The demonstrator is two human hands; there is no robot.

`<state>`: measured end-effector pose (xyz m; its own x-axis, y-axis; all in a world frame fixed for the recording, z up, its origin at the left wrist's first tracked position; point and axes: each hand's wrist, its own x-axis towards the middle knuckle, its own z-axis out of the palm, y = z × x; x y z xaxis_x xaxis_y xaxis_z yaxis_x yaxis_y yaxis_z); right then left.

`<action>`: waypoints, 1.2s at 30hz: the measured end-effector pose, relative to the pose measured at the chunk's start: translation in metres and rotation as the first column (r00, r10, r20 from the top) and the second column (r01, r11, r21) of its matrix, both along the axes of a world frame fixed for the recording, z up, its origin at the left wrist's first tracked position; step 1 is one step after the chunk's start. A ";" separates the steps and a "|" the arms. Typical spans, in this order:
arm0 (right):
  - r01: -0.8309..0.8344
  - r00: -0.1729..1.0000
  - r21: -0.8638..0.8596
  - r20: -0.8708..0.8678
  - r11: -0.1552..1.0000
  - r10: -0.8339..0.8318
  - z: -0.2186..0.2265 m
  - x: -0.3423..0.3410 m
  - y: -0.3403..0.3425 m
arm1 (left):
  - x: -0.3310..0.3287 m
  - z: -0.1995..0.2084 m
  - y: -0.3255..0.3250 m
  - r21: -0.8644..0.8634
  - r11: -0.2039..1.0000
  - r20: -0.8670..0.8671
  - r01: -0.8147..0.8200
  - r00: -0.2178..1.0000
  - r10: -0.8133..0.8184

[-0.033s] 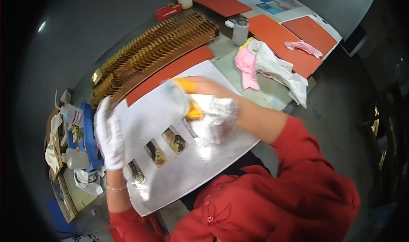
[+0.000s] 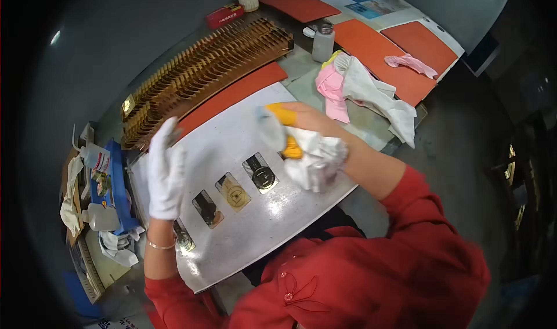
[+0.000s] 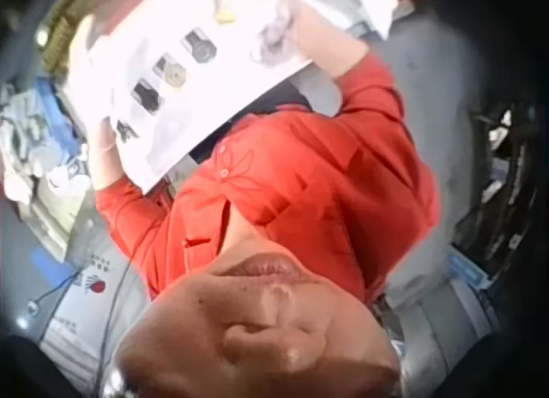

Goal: The person cleans small, dark, bottle-shaped metal parts arranged in a metal tray. Using a white cloth and a yellow sponge, they wipe each part individually, occasionally applying liquid from a squeeze bottle. The person moves the cleaned parts to a stack of similar items on the table.

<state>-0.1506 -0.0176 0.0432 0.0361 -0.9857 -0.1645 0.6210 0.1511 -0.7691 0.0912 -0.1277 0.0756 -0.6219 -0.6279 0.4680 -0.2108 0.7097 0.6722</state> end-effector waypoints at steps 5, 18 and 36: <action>0.468 0.097 -0.305 -0.915 0.830 -0.391 -0.036 -0.162 0.104 | -0.233 -0.062 0.004 -0.285 0.812 0.200 0.510 0.860 -0.470; 0.294 -0.466 -0.201 -0.884 0.935 -0.043 -0.107 -0.249 0.049 | -0.432 -0.122 0.006 -0.367 0.732 0.502 0.574 0.785 -0.364; 0.359 -0.277 -0.156 -0.959 0.920 -0.055 -0.031 -0.151 0.135 | -0.274 -0.052 -0.002 -0.083 0.952 0.438 0.295 0.869 -0.231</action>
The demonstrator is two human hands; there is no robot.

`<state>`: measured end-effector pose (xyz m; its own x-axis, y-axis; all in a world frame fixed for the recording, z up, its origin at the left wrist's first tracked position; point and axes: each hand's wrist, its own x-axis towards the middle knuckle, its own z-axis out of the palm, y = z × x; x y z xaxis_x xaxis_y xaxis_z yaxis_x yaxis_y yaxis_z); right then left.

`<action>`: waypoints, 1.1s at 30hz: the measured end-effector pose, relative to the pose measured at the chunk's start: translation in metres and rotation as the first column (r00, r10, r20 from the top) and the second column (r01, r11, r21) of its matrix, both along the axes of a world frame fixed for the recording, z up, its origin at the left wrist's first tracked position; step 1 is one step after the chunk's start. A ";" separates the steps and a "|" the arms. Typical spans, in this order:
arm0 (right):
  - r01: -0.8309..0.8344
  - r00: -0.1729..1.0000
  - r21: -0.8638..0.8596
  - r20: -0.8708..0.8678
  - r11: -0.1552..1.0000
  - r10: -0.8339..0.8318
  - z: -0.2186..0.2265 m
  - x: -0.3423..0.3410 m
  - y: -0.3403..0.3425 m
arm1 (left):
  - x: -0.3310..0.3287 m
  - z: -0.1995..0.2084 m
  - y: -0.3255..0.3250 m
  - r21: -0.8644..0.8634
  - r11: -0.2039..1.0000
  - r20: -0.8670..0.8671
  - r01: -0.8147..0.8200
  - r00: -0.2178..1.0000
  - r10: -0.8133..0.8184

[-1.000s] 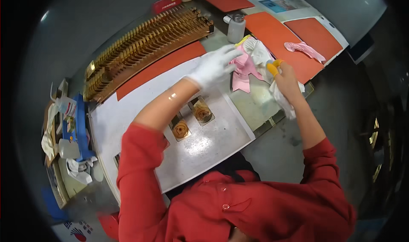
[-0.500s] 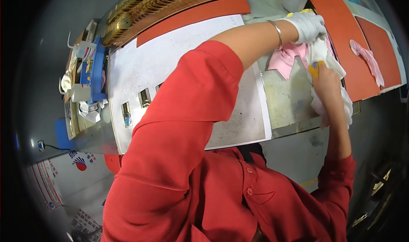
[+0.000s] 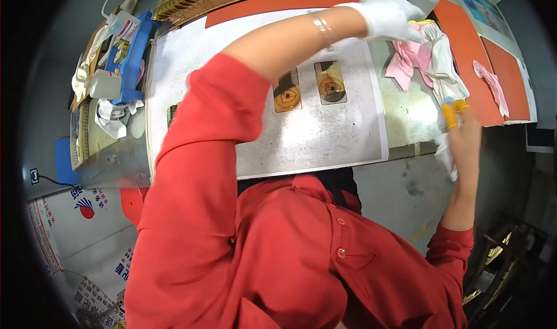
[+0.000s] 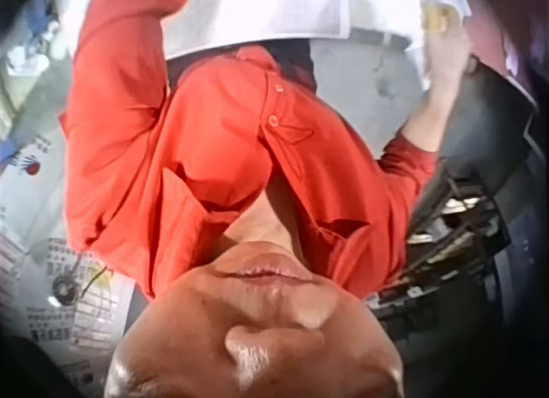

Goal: The person cleans small, dark, bottle-shaped metal parts arranged in a metal tray. Using a white cloth and a yellow sponge, they wipe each part individually, occasionally applying liquid from a squeeze bottle. The person moves the cleaned parts to a stack of similar items on the table.

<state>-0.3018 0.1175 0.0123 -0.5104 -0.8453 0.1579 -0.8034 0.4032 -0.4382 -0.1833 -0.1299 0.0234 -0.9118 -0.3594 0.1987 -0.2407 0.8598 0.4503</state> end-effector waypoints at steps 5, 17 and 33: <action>-0.323 0.931 0.080 0.207 0.943 0.302 -0.021 0.057 -0.036 | 0.139 -0.023 0.030 0.019 0.962 -0.049 -0.274 0.960 0.274; -0.510 0.847 0.262 -0.012 0.819 0.532 -0.056 0.110 -0.178 | 0.173 -0.074 0.078 -0.352 0.830 0.028 -0.433 0.881 0.471; -0.450 0.882 0.332 0.018 0.829 0.472 -0.059 0.124 -0.143 | 0.169 -0.081 0.063 -0.342 0.876 0.027 -0.339 0.929 0.370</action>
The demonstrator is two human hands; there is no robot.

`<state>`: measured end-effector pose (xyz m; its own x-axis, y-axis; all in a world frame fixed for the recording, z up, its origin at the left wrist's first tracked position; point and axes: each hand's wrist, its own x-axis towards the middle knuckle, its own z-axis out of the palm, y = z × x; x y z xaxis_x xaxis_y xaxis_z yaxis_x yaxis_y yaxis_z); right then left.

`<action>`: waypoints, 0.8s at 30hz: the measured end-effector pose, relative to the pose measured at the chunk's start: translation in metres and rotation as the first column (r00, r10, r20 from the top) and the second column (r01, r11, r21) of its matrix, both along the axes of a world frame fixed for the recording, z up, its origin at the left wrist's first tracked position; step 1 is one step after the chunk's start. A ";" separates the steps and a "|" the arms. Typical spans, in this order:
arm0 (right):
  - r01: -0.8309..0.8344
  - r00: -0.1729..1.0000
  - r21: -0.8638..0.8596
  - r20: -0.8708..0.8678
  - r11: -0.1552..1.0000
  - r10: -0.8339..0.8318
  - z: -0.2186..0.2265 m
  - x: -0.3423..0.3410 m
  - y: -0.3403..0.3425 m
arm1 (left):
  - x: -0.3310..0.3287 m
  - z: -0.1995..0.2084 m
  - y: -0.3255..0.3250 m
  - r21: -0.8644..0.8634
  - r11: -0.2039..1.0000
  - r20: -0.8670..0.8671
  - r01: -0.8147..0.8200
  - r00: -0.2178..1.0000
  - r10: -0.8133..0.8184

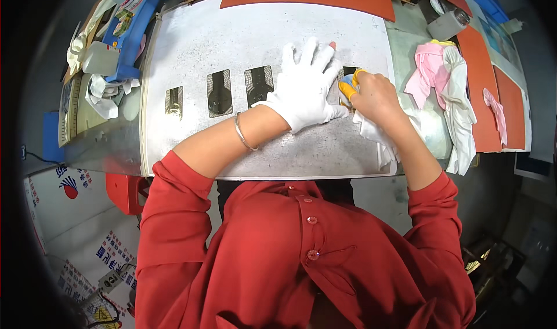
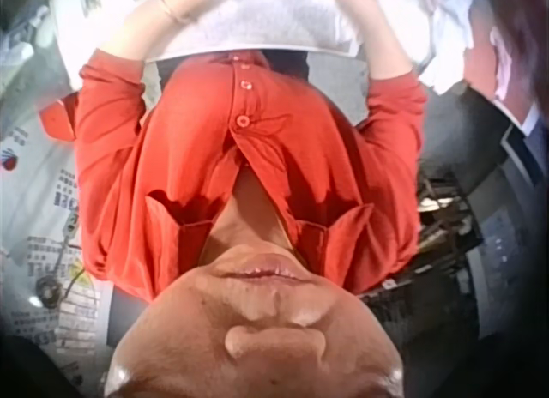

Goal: The person cleans small, dark, bottle-shaped metal parts arranged in a metal tray. Using a white cloth and a yellow sponge, they wipe each part individually, occasionally applying liquid from a squeeze bottle. The person moves the cleaned parts to a stack of similar items on the table.

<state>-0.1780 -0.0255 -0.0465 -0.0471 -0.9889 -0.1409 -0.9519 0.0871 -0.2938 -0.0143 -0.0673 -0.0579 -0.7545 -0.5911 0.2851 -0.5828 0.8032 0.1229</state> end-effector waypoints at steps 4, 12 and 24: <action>-0.011 1.000 -0.025 0.010 1.000 0.012 0.002 0.005 0.016 | 0.000 0.000 -0.005 -0.039 0.997 0.118 0.064 0.991 -0.059; 0.030 0.999 -0.010 0.036 1.000 -0.030 -0.001 0.009 0.048 | 0.001 0.008 -0.009 -0.017 0.987 0.107 0.163 0.981 -0.160; -0.035 0.997 -0.102 0.065 0.994 0.042 0.038 0.033 0.038 | 0.067 0.024 -0.017 0.077 0.991 0.166 -0.113 0.981 0.099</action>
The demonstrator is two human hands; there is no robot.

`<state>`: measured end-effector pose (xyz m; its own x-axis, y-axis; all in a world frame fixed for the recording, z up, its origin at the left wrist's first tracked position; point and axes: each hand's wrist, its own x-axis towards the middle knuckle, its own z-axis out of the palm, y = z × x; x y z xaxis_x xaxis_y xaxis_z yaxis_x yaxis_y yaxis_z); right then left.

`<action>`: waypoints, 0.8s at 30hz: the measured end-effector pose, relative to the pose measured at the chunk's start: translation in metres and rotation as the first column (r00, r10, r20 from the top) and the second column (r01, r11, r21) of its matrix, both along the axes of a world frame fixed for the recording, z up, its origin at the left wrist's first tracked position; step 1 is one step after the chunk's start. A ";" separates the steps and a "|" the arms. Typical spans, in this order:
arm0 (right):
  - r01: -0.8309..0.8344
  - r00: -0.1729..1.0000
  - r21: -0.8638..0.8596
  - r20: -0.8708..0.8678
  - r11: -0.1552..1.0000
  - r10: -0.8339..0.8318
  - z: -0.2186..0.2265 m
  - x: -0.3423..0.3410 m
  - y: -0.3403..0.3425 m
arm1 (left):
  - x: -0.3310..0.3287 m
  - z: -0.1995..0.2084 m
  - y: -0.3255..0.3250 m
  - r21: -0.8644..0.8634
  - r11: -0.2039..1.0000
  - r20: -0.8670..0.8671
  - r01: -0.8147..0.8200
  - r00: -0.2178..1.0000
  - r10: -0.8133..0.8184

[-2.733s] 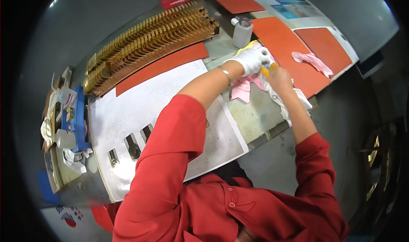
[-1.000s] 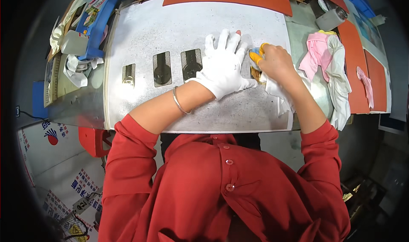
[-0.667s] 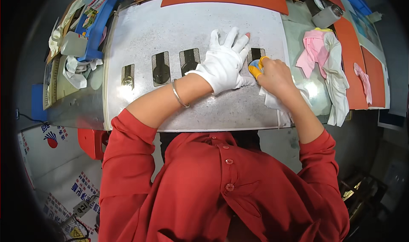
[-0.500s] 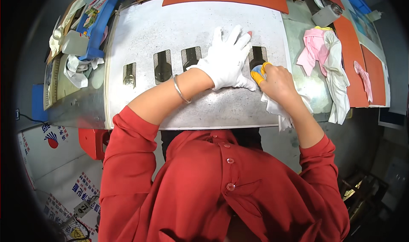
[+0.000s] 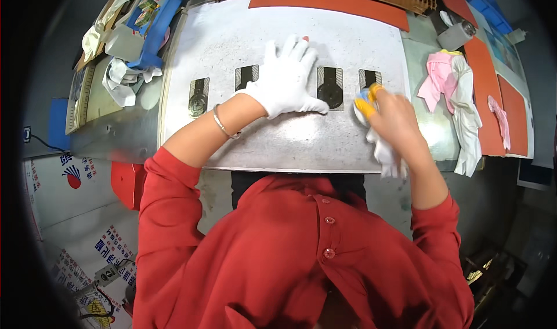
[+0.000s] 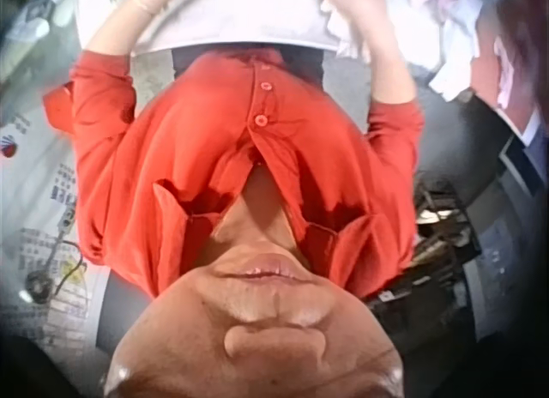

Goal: The person cleans small, dark, bottle-shaped metal parts arranged in a metal tray. Using a white cloth and a yellow sponge, they wipe each part individually, occasionally applying liquid from a squeeze bottle. The person moves the cleaned parts to a stack of similar items on the table.

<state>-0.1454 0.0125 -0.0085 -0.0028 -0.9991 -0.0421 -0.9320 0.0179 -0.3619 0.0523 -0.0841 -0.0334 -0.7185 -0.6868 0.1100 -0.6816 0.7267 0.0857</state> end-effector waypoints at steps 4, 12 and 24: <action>-0.016 1.000 0.013 0.015 1.000 0.016 -0.009 0.023 -0.058 | 0.017 -0.007 0.007 -0.054 0.999 -0.022 -0.001 1.000 0.000; 0.024 0.999 0.113 -0.034 0.993 -0.021 -0.034 0.042 -0.093 | 0.014 -0.018 0.009 -0.069 0.997 -0.084 -0.041 0.996 0.035; 0.039 0.999 0.061 -0.036 0.997 -0.037 -0.037 0.056 -0.033 | 0.015 -0.017 -0.005 -0.043 0.980 0.036 0.192 0.981 -0.191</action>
<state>-0.0891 -0.0209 -0.0453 -0.0436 -0.9938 -0.1025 -0.9424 0.0749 -0.3260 0.0670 -0.0888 -0.0502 -0.8397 -0.5311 0.1136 -0.5314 0.8466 0.0298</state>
